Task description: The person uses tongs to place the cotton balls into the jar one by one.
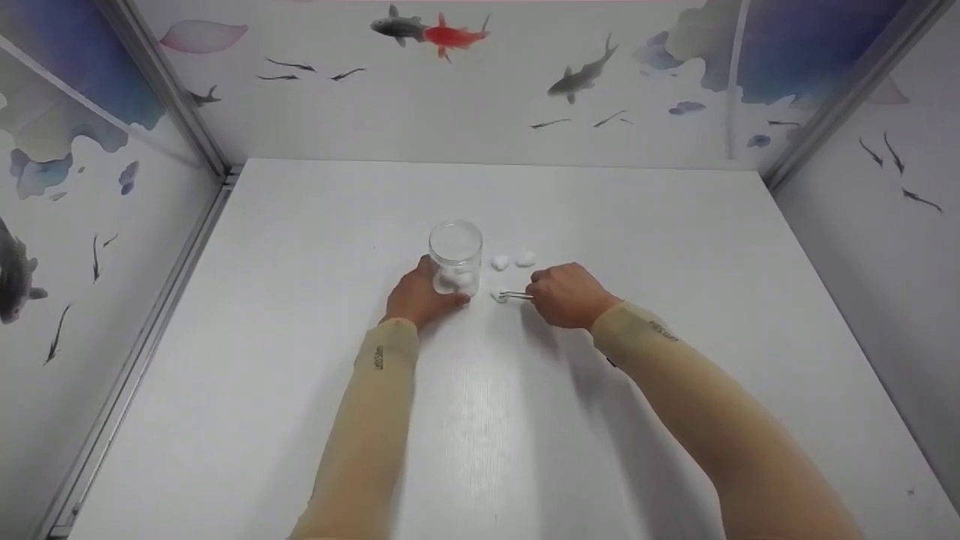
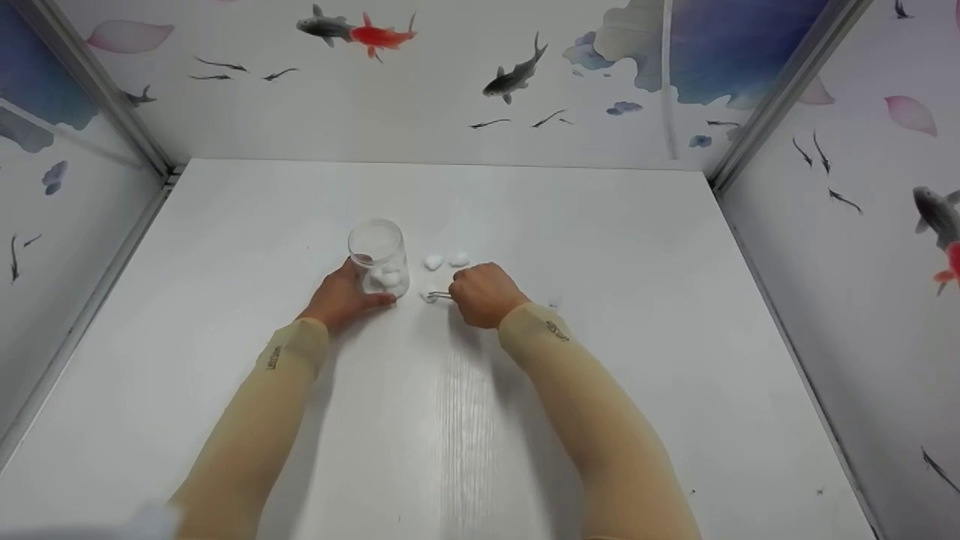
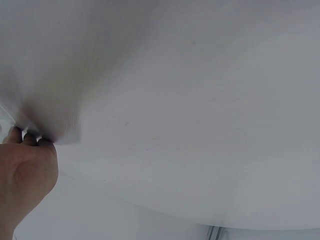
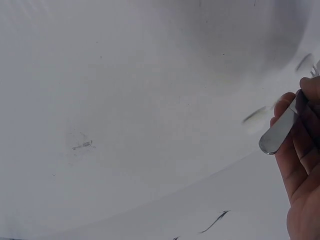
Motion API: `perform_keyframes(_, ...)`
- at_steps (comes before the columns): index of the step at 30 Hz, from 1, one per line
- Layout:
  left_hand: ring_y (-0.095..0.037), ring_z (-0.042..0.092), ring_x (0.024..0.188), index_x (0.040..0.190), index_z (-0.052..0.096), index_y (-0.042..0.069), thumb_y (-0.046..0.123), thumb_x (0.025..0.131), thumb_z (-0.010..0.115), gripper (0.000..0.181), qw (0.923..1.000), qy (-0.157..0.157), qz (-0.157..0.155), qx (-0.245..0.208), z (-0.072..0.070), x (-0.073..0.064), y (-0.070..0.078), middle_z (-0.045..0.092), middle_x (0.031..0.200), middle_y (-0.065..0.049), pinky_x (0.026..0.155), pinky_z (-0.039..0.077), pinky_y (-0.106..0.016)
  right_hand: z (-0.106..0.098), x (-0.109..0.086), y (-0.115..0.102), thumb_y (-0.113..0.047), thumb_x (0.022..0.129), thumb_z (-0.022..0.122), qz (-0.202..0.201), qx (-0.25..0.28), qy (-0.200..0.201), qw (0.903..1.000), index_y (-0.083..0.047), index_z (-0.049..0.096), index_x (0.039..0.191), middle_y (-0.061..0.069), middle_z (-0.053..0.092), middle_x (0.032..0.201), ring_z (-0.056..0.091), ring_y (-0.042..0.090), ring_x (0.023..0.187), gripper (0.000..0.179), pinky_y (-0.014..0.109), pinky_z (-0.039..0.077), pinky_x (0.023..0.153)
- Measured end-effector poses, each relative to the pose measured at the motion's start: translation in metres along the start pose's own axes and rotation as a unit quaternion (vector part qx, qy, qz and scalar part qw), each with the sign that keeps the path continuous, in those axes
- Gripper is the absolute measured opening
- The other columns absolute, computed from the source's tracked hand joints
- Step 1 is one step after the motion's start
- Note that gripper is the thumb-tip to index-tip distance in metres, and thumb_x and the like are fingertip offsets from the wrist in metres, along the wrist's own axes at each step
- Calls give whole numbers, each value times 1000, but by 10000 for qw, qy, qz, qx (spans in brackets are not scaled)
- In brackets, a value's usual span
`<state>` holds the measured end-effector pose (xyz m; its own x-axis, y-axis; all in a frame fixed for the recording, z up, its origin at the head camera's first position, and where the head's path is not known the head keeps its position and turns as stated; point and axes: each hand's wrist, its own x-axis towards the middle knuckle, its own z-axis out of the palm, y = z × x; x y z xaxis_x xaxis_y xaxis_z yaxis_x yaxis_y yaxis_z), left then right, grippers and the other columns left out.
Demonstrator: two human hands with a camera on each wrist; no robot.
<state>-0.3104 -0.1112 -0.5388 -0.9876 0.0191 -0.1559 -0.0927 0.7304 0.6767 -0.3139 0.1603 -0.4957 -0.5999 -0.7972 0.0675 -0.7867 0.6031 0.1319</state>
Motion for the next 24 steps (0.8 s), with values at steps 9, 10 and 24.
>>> perform_keyframes(9,-30,41,139,156,30,12,54,76,83,105,9999,-50,-95,-113,1,0,0,45,152,-10,115,33,-45,-4,-1,2,-4,85,65,33,-186,255,9995,-9,75,79,0,60,68,53,15,53,12,34,47,43)
perform_keyframes(10,-30,41,139,156,30,12,54,76,83,105,9999,-48,-96,-101,1,0,0,45,152,-11,115,33,-45,-6,-2,4,-4,85,66,45,-173,278,9995,-10,75,80,0,60,68,53,15,54,12,34,48,44)
perform_keyframes(24,-30,45,136,153,34,12,54,74,84,102,10000,-17,12,-12,1,1,0,48,149,-11,112,36,-45,-40,-11,29,-7,90,64,503,5,694,9963,-8,78,87,4,67,73,59,18,56,14,35,56,52)
